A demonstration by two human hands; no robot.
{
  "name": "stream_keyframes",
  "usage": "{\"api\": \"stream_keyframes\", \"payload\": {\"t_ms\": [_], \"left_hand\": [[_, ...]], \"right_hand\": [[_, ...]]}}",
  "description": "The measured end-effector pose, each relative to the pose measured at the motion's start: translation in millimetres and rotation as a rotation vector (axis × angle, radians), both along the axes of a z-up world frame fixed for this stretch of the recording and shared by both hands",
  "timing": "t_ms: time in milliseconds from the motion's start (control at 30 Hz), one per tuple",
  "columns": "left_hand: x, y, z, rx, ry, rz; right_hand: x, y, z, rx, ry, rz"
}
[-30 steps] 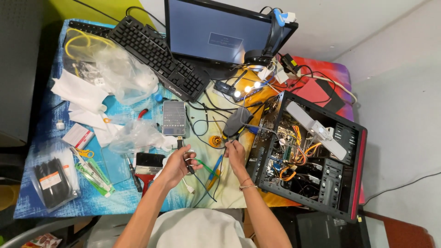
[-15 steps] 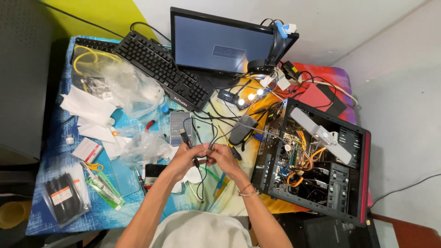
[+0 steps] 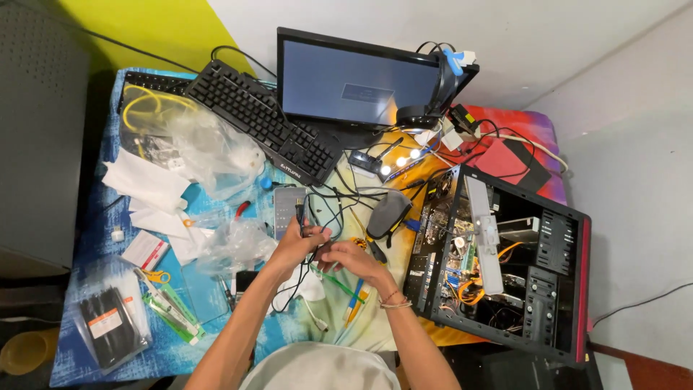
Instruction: Reassembling internal components of a desktop computer, including connecting cables and installing a metal bracket.
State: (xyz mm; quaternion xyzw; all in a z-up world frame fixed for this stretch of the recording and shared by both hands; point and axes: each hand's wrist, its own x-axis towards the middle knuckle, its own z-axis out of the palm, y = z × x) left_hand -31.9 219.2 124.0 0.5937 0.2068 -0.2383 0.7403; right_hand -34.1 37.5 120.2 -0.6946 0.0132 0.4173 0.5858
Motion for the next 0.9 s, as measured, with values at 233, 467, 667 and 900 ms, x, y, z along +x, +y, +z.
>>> {"api": "stream_keyframes", "payload": {"t_ms": [233, 467, 667, 900], "left_hand": [[4.3, -18.3, -15.0, -0.111, 0.058, -0.008], [8.6, -35.6, -13.3, -0.053, 0.079, -0.057], [4.1, -50.6, -19.4, -0.033, 0.053, -0.119], [4.0, -70.1, 50.5, -0.024, 0.003, -0.203]], "right_hand": [[3.3, -44.1, -28.5, -0.018, 0.084, -0.355], [2.1, -81.2, -36.0, -0.608, -0.699, -0.878], [-5.3, -151.3, -9.2, -1.072, -0.793, -1.089], [-16.8, -182.9, 15.2, -0.802, -0.382, -0.983]]}}
